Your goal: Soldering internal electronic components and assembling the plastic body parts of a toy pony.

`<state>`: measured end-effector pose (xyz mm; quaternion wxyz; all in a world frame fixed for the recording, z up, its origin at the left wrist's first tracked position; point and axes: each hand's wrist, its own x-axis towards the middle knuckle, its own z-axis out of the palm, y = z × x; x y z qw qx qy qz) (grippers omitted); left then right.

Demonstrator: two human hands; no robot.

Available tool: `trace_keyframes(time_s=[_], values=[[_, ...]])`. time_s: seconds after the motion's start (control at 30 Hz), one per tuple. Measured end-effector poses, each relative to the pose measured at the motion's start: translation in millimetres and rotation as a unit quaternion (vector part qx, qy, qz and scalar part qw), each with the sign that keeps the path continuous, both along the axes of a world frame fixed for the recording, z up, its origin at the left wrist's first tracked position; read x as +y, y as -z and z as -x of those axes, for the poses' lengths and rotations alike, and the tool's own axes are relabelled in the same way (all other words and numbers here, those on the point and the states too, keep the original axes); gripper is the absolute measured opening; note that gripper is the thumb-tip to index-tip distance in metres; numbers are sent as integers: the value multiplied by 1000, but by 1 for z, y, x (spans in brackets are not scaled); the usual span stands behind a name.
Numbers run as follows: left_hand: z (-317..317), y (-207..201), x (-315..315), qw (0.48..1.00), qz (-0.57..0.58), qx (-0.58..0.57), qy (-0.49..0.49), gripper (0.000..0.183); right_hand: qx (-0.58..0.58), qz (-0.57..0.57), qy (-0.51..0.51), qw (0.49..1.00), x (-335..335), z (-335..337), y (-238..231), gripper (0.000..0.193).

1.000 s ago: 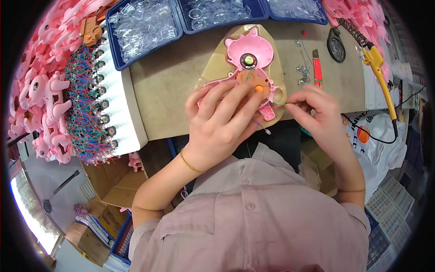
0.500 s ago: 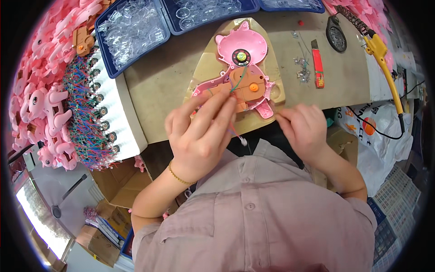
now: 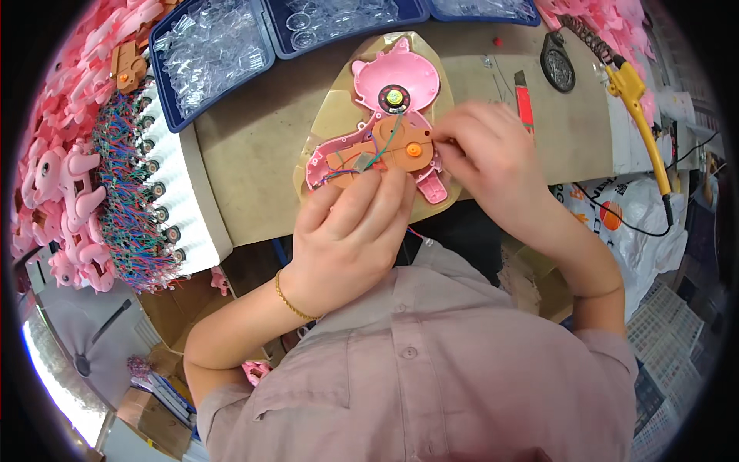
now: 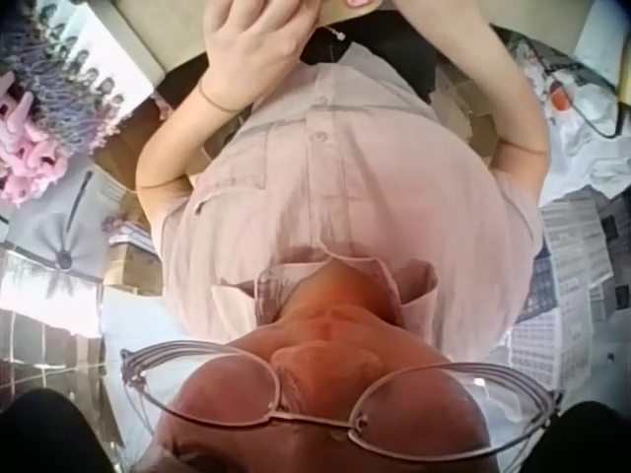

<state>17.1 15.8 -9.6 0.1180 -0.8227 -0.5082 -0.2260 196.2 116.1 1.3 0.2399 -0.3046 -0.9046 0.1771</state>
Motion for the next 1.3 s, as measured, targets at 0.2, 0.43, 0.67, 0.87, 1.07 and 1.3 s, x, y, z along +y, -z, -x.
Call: trace_keyframes(time_s=[0.2, 0.43, 0.67, 0.87, 1.07, 1.3], values=[[3, -4, 4, 998, 34, 21, 48, 25, 19, 164, 3, 986, 5, -10, -4, 15], [0, 4, 5, 1000, 5, 0, 25, 21, 11, 73, 14, 997, 0, -9, 4, 14], [-1, 5, 4, 999, 25, -31, 31, 23, -56, -75, -33, 995, -7, -9, -3, 19], [-1, 8, 5, 998, 20, -44, 32, 22, -134, -1, -65, 989, 17, -5, -18, 19], [1, 11, 4, 998, 16, -56, 34, 21, -157, 9, -141, 977, 25, -1, -25, 17], [2, 13, 1, 997, 23, -70, 37, 22, -141, -92, -151, 974, 9, -1, -16, 17]])
